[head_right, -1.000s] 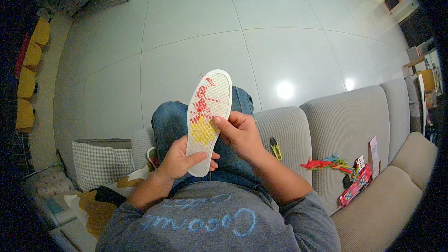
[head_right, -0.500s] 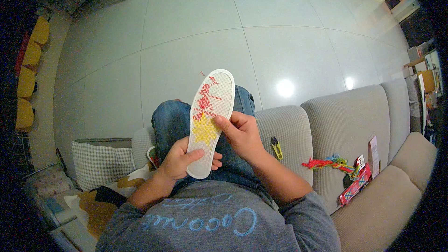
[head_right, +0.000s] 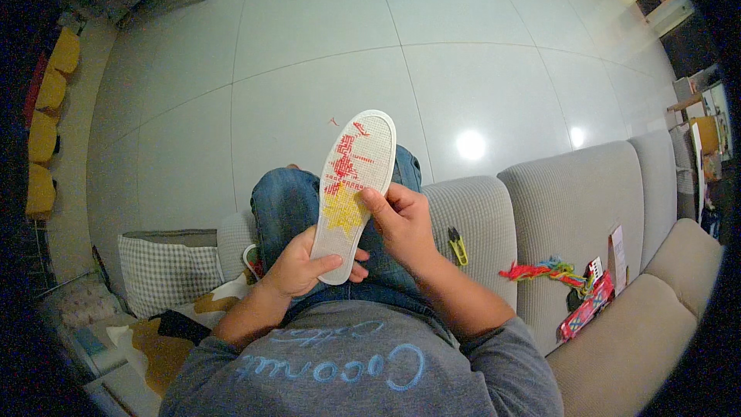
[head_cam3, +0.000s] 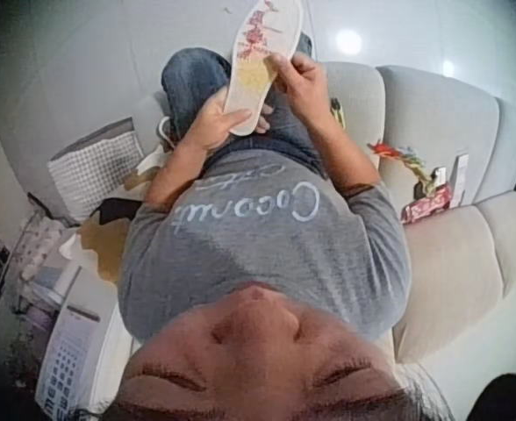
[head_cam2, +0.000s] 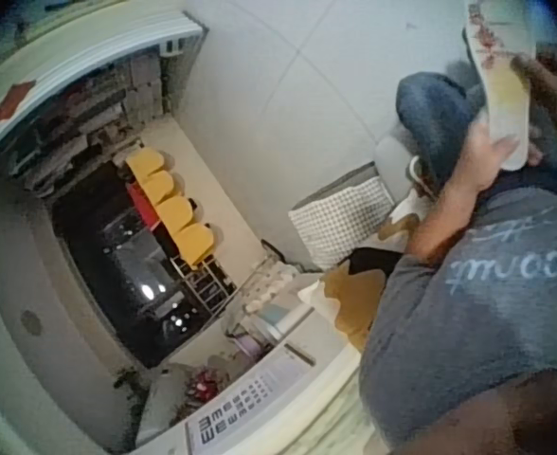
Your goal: The person sits on a sofa and hand-sews a colorful pattern onto a white shoe insole using a needle and yellow thread. They repeatedly insert the needle through the insole and pull the thread to secure the design.
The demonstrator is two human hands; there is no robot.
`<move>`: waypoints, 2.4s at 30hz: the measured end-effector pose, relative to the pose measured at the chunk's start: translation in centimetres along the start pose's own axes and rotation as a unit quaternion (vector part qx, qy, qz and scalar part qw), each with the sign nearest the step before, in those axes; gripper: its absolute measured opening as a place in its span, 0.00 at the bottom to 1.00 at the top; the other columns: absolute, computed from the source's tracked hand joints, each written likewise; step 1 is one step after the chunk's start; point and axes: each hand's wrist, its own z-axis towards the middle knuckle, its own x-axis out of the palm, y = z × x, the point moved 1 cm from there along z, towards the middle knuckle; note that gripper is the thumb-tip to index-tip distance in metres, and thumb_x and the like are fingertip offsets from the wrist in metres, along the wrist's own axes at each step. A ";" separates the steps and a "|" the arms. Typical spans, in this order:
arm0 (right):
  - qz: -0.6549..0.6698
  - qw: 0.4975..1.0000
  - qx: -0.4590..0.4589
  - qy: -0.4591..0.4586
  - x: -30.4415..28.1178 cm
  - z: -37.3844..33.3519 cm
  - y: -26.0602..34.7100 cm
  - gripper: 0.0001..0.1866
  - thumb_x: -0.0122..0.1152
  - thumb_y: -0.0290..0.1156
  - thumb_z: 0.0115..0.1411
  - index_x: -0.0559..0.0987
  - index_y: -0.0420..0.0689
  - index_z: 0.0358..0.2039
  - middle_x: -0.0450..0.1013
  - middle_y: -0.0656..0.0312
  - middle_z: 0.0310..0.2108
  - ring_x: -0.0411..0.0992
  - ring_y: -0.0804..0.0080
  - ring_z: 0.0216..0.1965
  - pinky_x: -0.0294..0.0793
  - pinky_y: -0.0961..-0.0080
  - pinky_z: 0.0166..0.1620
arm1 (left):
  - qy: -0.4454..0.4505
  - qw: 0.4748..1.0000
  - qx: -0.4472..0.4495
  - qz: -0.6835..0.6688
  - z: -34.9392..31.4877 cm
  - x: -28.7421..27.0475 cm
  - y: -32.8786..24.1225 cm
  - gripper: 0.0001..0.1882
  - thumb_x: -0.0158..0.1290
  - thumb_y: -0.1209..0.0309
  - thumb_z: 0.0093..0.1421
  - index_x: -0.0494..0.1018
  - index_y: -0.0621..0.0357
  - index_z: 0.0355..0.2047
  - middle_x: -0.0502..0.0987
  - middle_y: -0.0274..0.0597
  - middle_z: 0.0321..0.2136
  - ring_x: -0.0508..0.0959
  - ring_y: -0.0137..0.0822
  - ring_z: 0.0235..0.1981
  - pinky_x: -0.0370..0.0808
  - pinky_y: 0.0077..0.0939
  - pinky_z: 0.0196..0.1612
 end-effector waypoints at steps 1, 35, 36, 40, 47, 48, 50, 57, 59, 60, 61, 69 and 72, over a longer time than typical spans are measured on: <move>0.002 1.000 -0.006 -0.003 0.3 0.0 0.0 0.12 0.56 0.34 0.60 0.77 0.36 0.33 0.69 0.68 0.22 0.59 0.87 0.20 0.56 0.86 0.23 | -0.002 0.999 0.005 0.032 -0.1 -0.2 0.0 0.19 0.43 0.78 0.61 0.58 0.67 0.52 0.74 0.57 0.40 0.79 0.41 0.34 0.79 0.33 0.38; 0.167 0.980 0.106 0.014 -1.7 -0.7 -0.5 0.13 0.52 0.37 0.62 0.76 0.39 0.32 0.68 0.69 0.19 0.57 0.87 0.15 0.52 0.86 0.18 | -0.194 0.843 0.182 0.467 -1.3 2.1 -1.4 0.34 0.69 0.60 0.40 0.62 0.60 0.40 0.78 0.48 0.33 0.80 0.39 0.36 0.76 0.29 0.37; 0.165 0.981 0.104 0.007 -1.4 -0.7 -0.3 0.14 0.52 0.38 0.63 0.76 0.39 0.31 0.68 0.70 0.19 0.57 0.87 0.15 0.52 0.86 0.18 | -0.194 0.841 0.182 0.472 -1.2 2.2 -1.4 0.32 0.69 0.61 0.41 0.63 0.61 0.40 0.78 0.48 0.33 0.80 0.38 0.36 0.76 0.29 0.37; 0.094 0.992 0.088 0.011 -1.9 -0.4 -0.1 0.16 0.51 0.40 0.63 0.77 0.39 0.30 0.65 0.72 0.16 0.56 0.87 0.14 0.52 0.87 0.17 | -0.158 0.883 0.156 0.413 -0.6 1.0 -0.3 0.24 0.63 0.64 0.49 0.63 0.62 0.38 0.78 0.48 0.33 0.79 0.36 0.36 0.76 0.28 0.37; 0.028 0.998 0.028 -0.057 -5.8 -0.1 0.7 0.30 0.41 0.51 0.65 0.77 0.37 0.24 0.57 0.71 0.12 0.51 0.85 0.11 0.48 0.85 0.15 | -0.147 0.936 0.158 0.277 3.0 -2.5 4.1 0.10 0.47 0.71 0.62 0.63 0.65 0.39 0.76 0.46 0.35 0.77 0.30 0.36 0.72 0.24 0.39; 0.065 0.995 0.033 -0.065 -6.4 -0.2 1.1 0.32 0.39 0.53 0.65 0.77 0.36 0.23 0.56 0.71 0.11 0.50 0.84 0.11 0.48 0.85 0.15 | -0.139 0.943 0.147 0.265 3.7 -3.3 4.9 0.10 0.47 0.72 0.62 0.63 0.65 0.40 0.76 0.46 0.35 0.76 0.29 0.36 0.72 0.24 0.40; 0.082 0.993 0.069 -0.048 -7.3 -0.4 1.5 0.36 0.34 0.57 0.64 0.76 0.35 0.23 0.56 0.69 0.11 0.50 0.83 0.11 0.47 0.85 0.15 | -0.096 0.969 0.056 0.220 4.7 -4.2 6.8 0.11 0.46 0.73 0.62 0.62 0.65 0.42 0.75 0.43 0.32 0.75 0.26 0.34 0.71 0.22 0.36; 0.070 0.989 0.129 0.002 -8.1 -1.4 2.3 0.36 0.34 0.58 0.63 0.77 0.36 0.24 0.58 0.70 0.12 0.51 0.82 0.11 0.48 0.85 0.15 | -0.120 0.829 0.026 0.545 4.2 -3.9 5.4 0.14 0.53 0.73 0.56 0.66 0.64 0.41 0.76 0.45 0.30 0.77 0.34 0.33 0.73 0.29 0.33; 0.023 0.989 0.138 0.038 -8.0 -1.7 2.2 0.36 0.35 0.58 0.63 0.77 0.36 0.25 0.57 0.71 0.12 0.51 0.82 0.12 0.48 0.85 0.16 | -0.172 0.780 0.107 0.592 3.9 -3.3 4.3 0.15 0.57 0.75 0.51 0.69 0.63 0.39 0.76 0.45 0.34 0.77 0.35 0.31 0.74 0.27 0.32; -0.010 0.988 0.141 0.068 -7.6 -1.9 2.4 0.35 0.35 0.58 0.64 0.77 0.36 0.25 0.57 0.71 0.12 0.51 0.82 0.12 0.49 0.85 0.16 | -0.156 0.808 0.149 0.548 3.6 -2.5 3.5 0.17 0.58 0.76 0.50 0.69 0.63 0.41 0.74 0.45 0.38 0.77 0.35 0.31 0.74 0.26 0.33; -0.043 0.984 0.145 0.096 -7.2 -2.3 2.4 0.35 0.36 0.58 0.64 0.78 0.37 0.26 0.57 0.71 0.12 0.51 0.82 0.13 0.49 0.85 0.17 | -0.140 0.832 0.189 0.502 3.2 -1.2 2.5 0.20 0.58 0.77 0.49 0.68 0.63 0.44 0.73 0.46 0.41 0.77 0.35 0.31 0.74 0.25 0.34; -0.075 0.959 0.148 0.228 -4.0 -3.4 2.5 0.22 0.44 0.46 0.65 0.77 0.41 0.29 0.62 0.70 0.16 0.56 0.85 0.16 0.52 0.87 0.19 | 0.008 0.952 0.088 0.294 2.7 1.7 1.8 0.17 0.54 0.77 0.55 0.70 0.62 0.47 0.75 0.40 0.38 0.76 0.26 0.34 0.74 0.19 0.35; -0.124 0.980 0.098 0.122 -3.7 -3.7 2.9 0.09 0.52 0.30 0.62 0.77 0.39 0.30 0.67 0.67 0.21 0.64 0.82 0.23 0.65 0.82 0.25 | 0.002 0.947 0.096 0.307 2.4 1.8 1.6 0.06 0.53 0.75 0.57 0.75 0.63 0.34 0.76 0.33 0.23 0.74 0.22 0.24 0.71 0.16 0.28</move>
